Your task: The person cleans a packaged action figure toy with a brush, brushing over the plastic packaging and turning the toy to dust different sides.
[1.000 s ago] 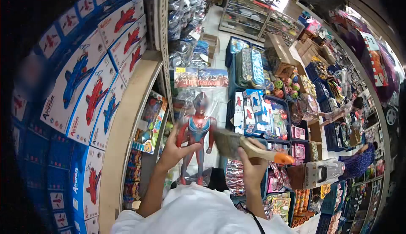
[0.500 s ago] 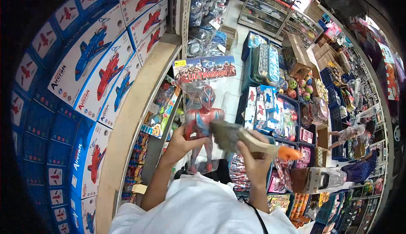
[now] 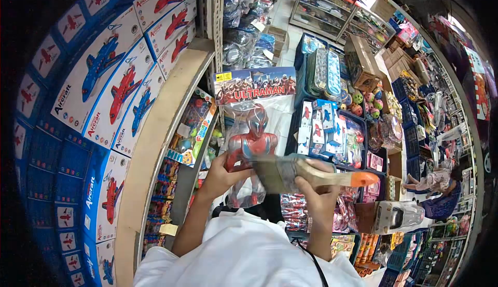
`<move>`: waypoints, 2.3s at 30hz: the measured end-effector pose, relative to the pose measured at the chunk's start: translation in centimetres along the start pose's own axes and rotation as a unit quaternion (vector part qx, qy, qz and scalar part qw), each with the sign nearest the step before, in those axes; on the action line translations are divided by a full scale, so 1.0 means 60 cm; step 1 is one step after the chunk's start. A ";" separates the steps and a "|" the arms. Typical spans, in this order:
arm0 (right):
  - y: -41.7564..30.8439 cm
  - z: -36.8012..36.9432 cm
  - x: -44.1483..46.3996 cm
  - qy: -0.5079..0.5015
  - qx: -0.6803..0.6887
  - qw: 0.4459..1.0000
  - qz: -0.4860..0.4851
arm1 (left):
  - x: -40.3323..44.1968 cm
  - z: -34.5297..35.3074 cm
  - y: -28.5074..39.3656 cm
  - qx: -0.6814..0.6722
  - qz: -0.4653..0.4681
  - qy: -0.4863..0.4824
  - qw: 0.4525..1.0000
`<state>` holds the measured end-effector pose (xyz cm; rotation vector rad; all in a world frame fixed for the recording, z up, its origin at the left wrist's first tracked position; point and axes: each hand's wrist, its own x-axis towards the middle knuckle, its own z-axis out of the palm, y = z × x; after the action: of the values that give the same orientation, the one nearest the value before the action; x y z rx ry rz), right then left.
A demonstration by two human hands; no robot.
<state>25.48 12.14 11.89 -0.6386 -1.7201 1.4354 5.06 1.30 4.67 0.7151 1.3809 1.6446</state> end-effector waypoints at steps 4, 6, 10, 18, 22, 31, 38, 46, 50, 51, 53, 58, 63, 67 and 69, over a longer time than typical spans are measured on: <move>0.018 0.010 0.016 0.139 -0.117 0.980 -0.075 | 0.003 0.002 -0.001 0.032 0.004 -0.003 0.999; 0.018 0.003 0.019 0.117 -0.103 0.985 -0.071 | 0.006 0.006 0.002 0.040 0.009 0.000 0.999; 0.003 -0.009 0.009 0.043 -0.028 0.998 -0.028 | 0.011 0.005 -0.007 0.000 0.020 -0.014 1.000; 0.004 -0.018 0.011 0.030 -0.070 0.995 -0.071 | 0.006 0.008 0.005 -0.012 0.002 -0.027 1.000; 0.004 -0.028 0.011 0.026 -0.173 0.974 -0.145 | 0.008 0.010 0.002 -0.031 -0.004 -0.028 0.999; -0.022 -0.029 0.001 -0.168 -0.037 0.979 -0.110 | 0.003 0.005 -0.016 0.013 0.011 -0.027 0.999; -0.025 -0.017 0.019 -0.135 -0.189 0.937 -0.260 | -0.009 0.008 -0.005 0.041 0.036 -0.031 0.998; -0.048 -0.025 0.034 -0.174 -0.211 0.925 -0.263 | -0.015 0.006 -0.019 0.068 0.047 -0.011 0.996; -0.054 -0.011 0.050 -0.087 -0.281 0.897 -0.331 | -0.015 0.009 -0.013 0.087 0.103 0.009 0.991; -0.055 -0.008 0.054 -0.030 -0.289 0.887 -0.359 | -0.017 0.009 -0.008 0.086 0.105 0.012 0.991; -0.073 -0.018 0.058 -0.204 -0.283 0.879 -0.324 | -0.022 0.008 0.004 0.121 0.050 0.023 0.991; -0.059 -0.001 0.063 -0.079 -0.298 0.877 -0.368 | -0.020 0.005 0.017 0.211 0.143 0.040 0.966; -0.081 0.001 0.064 -0.207 -0.294 0.879 -0.315 | -0.020 0.000 0.023 0.219 0.136 0.039 0.965; -0.061 0.005 0.067 -0.103 -0.312 0.873 -0.360 | -0.017 -0.004 0.019 0.260 0.170 0.047 0.949; -0.059 0.017 0.068 -0.026 -0.313 0.865 -0.392 | -0.017 -0.004 0.019 0.249 0.166 0.055 0.953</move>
<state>22.70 13.96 16.29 -0.1499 -2.1407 0.3163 5.05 0.24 5.81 1.2163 1.8661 1.6132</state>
